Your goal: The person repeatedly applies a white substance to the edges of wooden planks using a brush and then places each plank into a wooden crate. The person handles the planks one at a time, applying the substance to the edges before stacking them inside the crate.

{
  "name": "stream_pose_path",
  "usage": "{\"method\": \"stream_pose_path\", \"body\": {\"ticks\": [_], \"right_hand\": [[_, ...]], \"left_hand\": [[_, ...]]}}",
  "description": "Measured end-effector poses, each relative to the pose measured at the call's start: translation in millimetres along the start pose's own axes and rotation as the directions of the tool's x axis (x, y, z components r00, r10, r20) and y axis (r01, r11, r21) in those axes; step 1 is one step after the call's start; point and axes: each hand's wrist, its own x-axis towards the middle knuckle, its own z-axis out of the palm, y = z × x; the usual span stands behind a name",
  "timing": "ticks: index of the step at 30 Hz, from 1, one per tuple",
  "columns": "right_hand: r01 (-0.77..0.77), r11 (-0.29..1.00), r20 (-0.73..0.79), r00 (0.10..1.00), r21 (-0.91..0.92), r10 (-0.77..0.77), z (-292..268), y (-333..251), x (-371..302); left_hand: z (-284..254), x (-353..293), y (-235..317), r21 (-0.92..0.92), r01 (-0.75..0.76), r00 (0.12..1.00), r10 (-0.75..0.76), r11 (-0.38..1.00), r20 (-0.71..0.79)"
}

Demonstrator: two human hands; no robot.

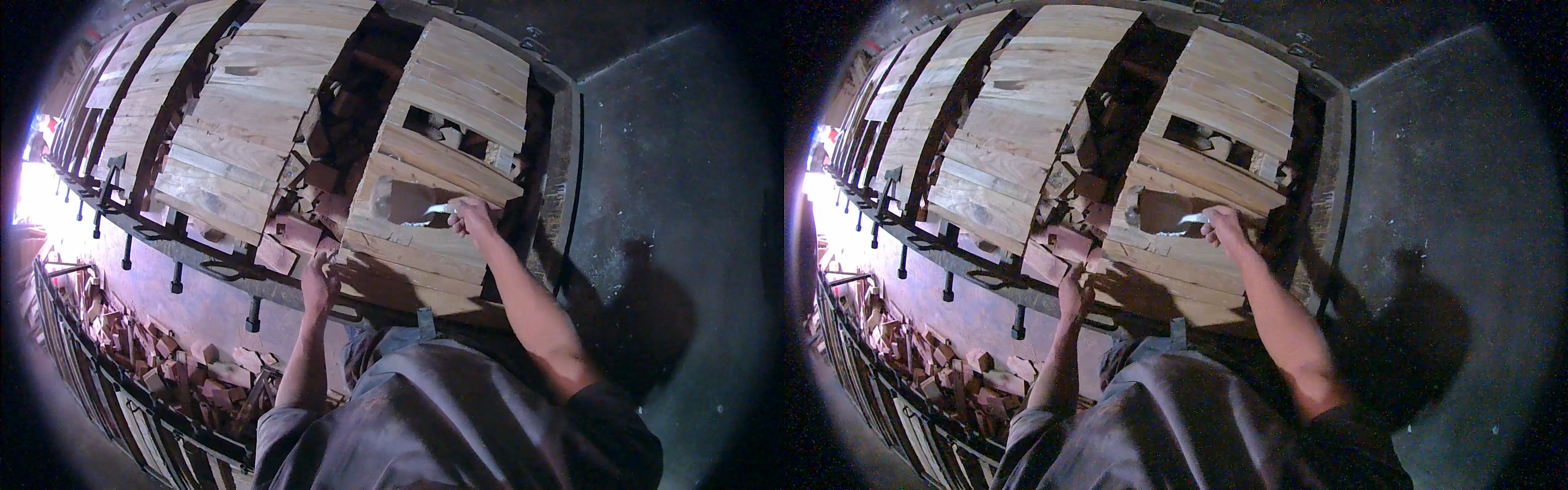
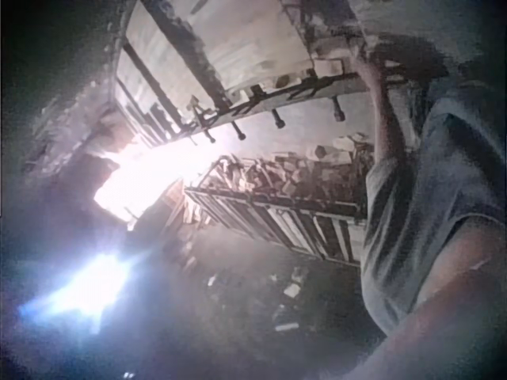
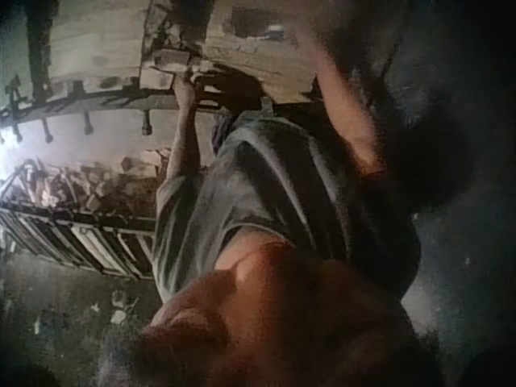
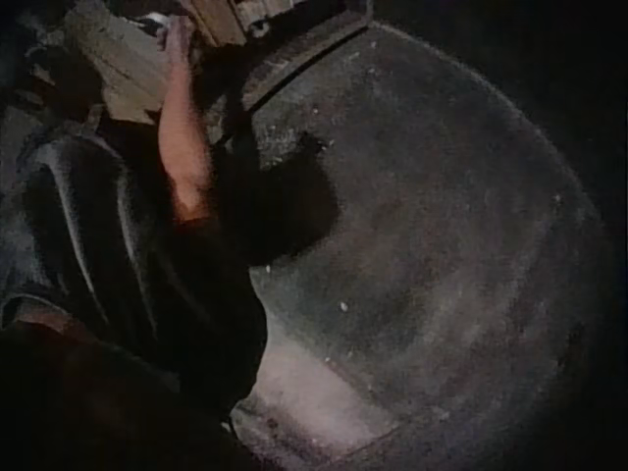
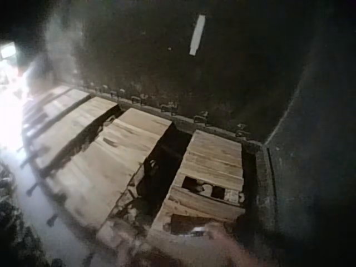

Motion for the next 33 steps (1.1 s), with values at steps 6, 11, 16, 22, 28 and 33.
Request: {"method": "stream_pose_path", "body": {"ticks": [6,11,16,22,28,33], "right_hand": [[-0.165,0.986,-0.072,0.984,0.016,0.165,-10.8,29.9,-21.3],[-0.153,0.981,-0.033,0.987,0.119,0.158,-37.7,22.2,-45.4],[0.000,0.904,-0.063,0.998,0.428,0.030,-45.7,-5.3,-49.3],[0.235,0.905,-0.176,0.967,0.355,-0.182,-19.7,-62.9,-3.5],[0.412,0.911,-0.295,0.875,0.037,-0.383,28.4,-99.5,60.1],[0.479,0.747,-0.372,0.659,-0.462,-0.653,28.6,-96.0,129.9]], "left_hand": [[-6.5,-16.3,10.7,0.108,0.023,0.999,-0.020,0.994,-0.032],[-5.9,-29.0,10.4,0.110,0.126,0.991,-0.119,0.986,-0.065],[-5.1,-29.8,35.7,0.261,0.094,0.995,-0.085,0.961,-0.044],[-3.4,-27.8,35.9,0.269,0.064,0.989,-0.025,0.961,-0.145],[-2.6,-27.4,33.2,0.268,0.104,0.984,-0.061,0.958,-0.166],[2.5,-21.6,34.4,0.202,0.122,0.989,-0.102,0.972,-0.109]]}}
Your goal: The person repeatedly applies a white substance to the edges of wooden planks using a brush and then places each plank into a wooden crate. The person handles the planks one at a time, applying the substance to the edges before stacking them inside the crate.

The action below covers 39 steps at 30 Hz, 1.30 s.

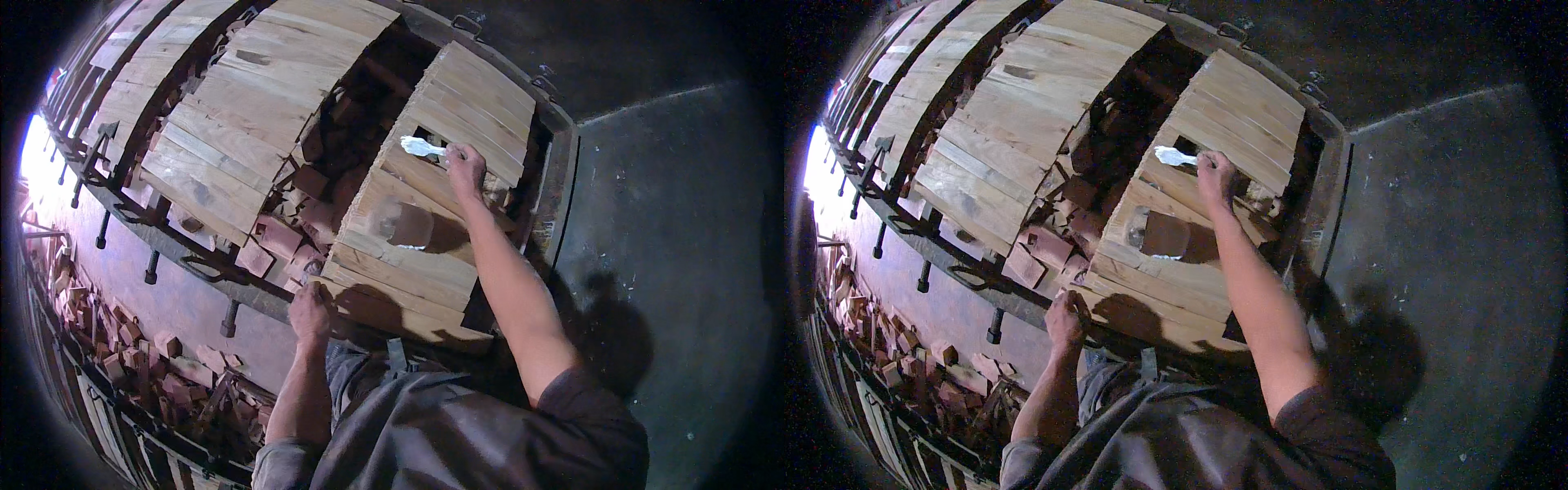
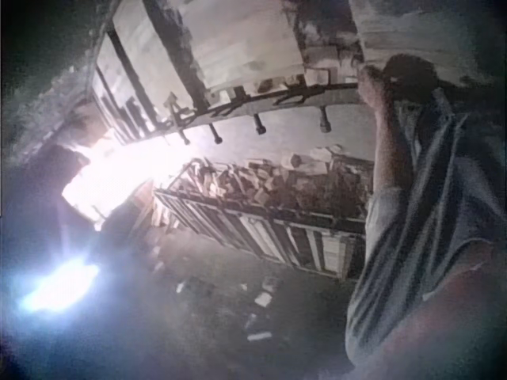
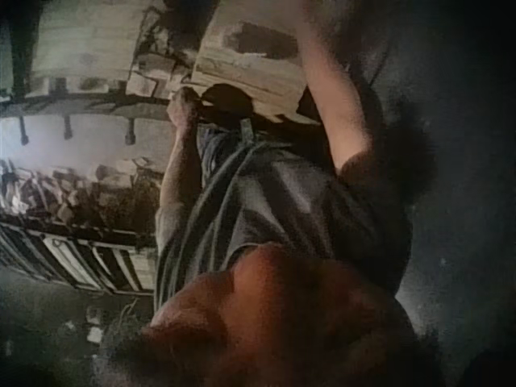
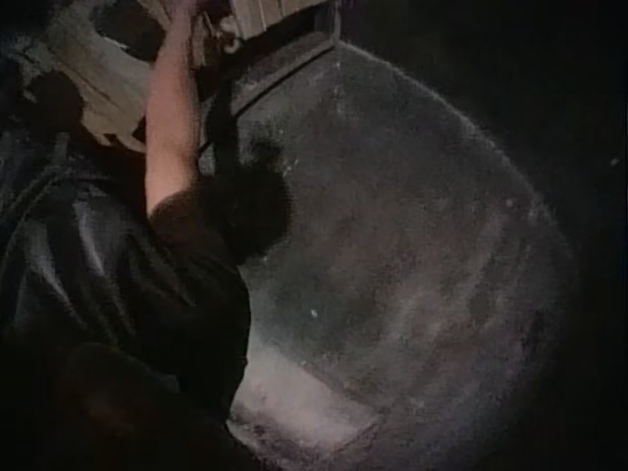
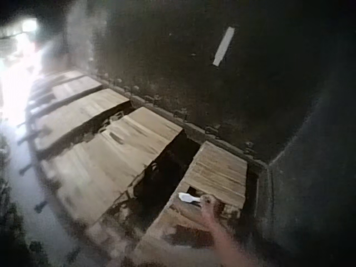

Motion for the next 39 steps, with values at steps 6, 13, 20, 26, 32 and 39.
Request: {"method": "stream_pose_path", "body": {"ticks": [6,13,20,26,32,39], "right_hand": [[0.024,0.984,0.042,0.999,-0.176,-0.017,12.2,-58.4,-20.8],[0.036,0.982,0.025,0.999,-0.184,-0.032,-18.0,-33.2,-25.7],[-0.027,0.945,-0.018,1.000,-0.325,0.023,-55.1,-3.8,-27.8],[0.005,0.948,-0.015,1.000,-0.317,-0.010,-87.1,11.0,-35.8],[0.000,0.903,-0.014,1.000,-0.430,-0.006,-121.8,25.5,-41.4],[-0.171,0.846,-0.062,0.985,-0.505,0.162,-150.8,30.6,-50.9]], "left_hand": [[6.2,-3.9,-14.5,0.030,0.047,0.997,-0.046,0.998,-0.054],[-0.6,-2.2,-2.4,0.020,0.079,0.996,-0.078,0.997,-0.030],[-9.4,-3.7,7.1,0.009,0.041,0.999,-0.041,0.999,-0.032],[-4.2,-0.6,6.2,0.065,0.057,0.998,-0.054,0.996,-0.043],[-4.1,0.8,10.1,0.175,0.084,0.995,-0.092,0.981,0.037],[1.0,0.8,0.7,0.244,0.089,0.996,-0.094,0.966,0.010]]}}
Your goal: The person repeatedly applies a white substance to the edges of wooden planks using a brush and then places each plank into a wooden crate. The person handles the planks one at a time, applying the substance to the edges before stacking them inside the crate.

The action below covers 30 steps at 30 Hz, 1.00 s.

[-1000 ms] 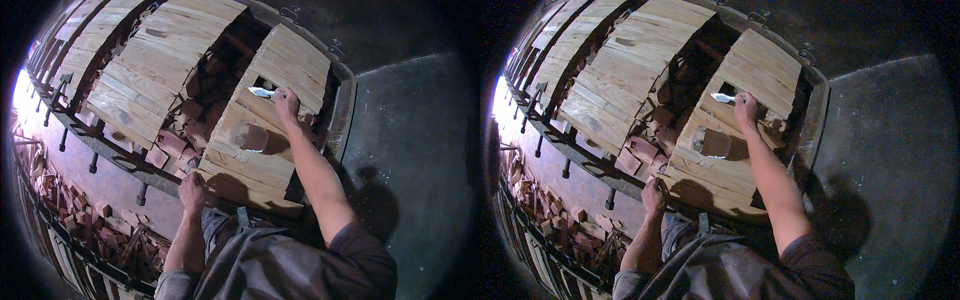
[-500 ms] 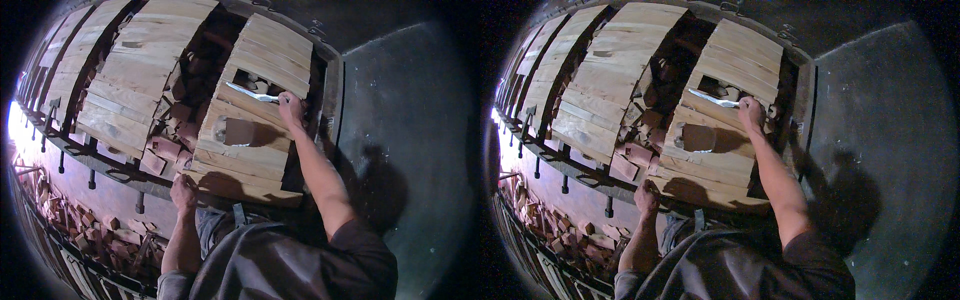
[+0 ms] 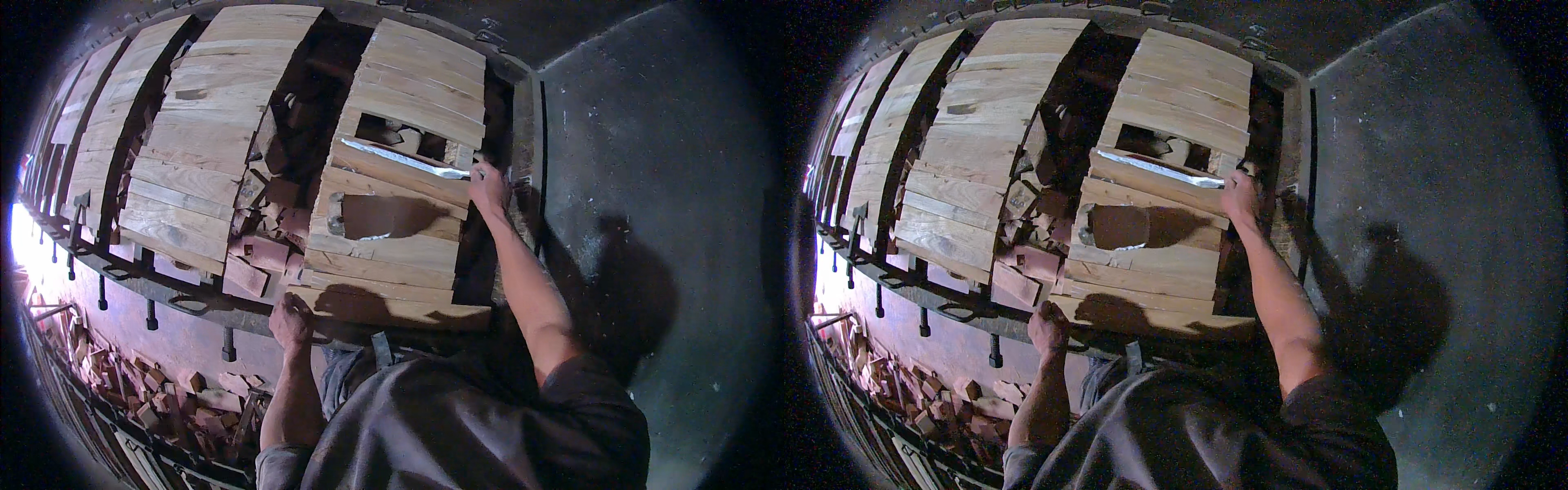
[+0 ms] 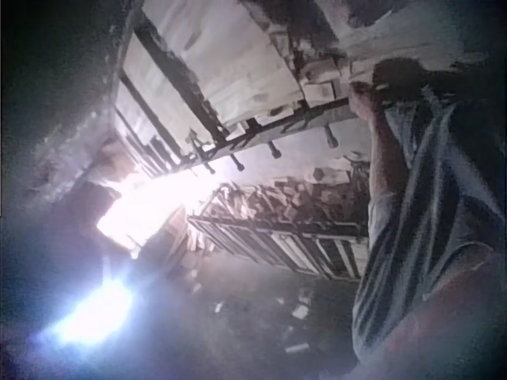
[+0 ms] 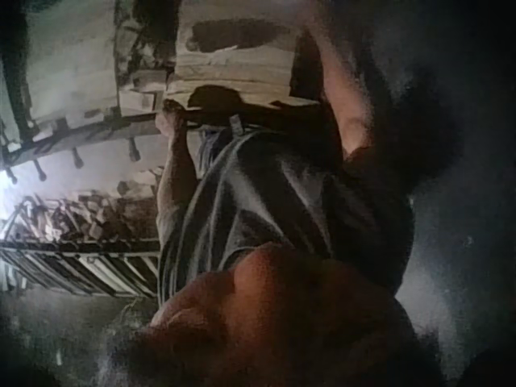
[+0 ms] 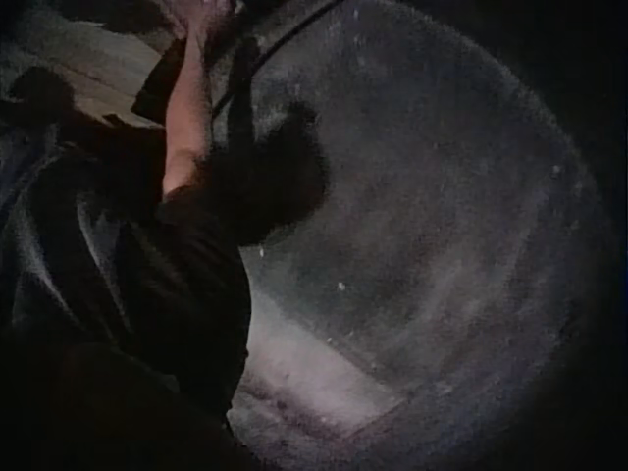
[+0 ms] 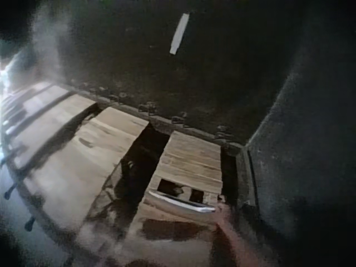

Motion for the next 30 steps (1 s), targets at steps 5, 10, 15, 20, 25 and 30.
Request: {"method": "stream_pose_path", "body": {"ticks": [5,10,15,20,25,30], "right_hand": [[0.075,0.997,-0.059,0.995,-0.020,-0.076,2.5,45.4,7.1],[0.180,0.954,-0.093,0.974,-0.240,-0.207,9.8,104.3,22.9],[0.201,0.967,-0.135,0.966,-0.153,-0.222,-2.8,111.8,17.3],[0.178,0.980,-0.167,0.967,-0.090,-0.191,-13.8,109.6,7.6],[0.174,0.966,-0.161,0.965,-0.190,-0.206,-11.5,134.5,9.9],[0.078,0.985,-0.094,0.991,-0.152,-0.092,-22.0,138.8,6.5]], "left_hand": [[-1.3,0.2,2.1,-0.021,0.023,1.000,-0.022,1.000,0.022],[0.6,-0.2,3.6,-0.052,-0.020,1.000,0.020,0.998,0.007],[9.3,1.9,-3.5,-0.019,0.011,1.000,-0.012,1.000,-0.028],[-0.7,-2.7,4.6,-0.033,-0.015,0.997,0.012,0.999,-0.073],[1.0,-0.8,6.1,-0.042,-0.013,0.999,0.011,0.999,-0.047],[7.5,-1.1,-5.7,-0.050,-0.029,0.998,0.026,0.998,-0.052]]}}
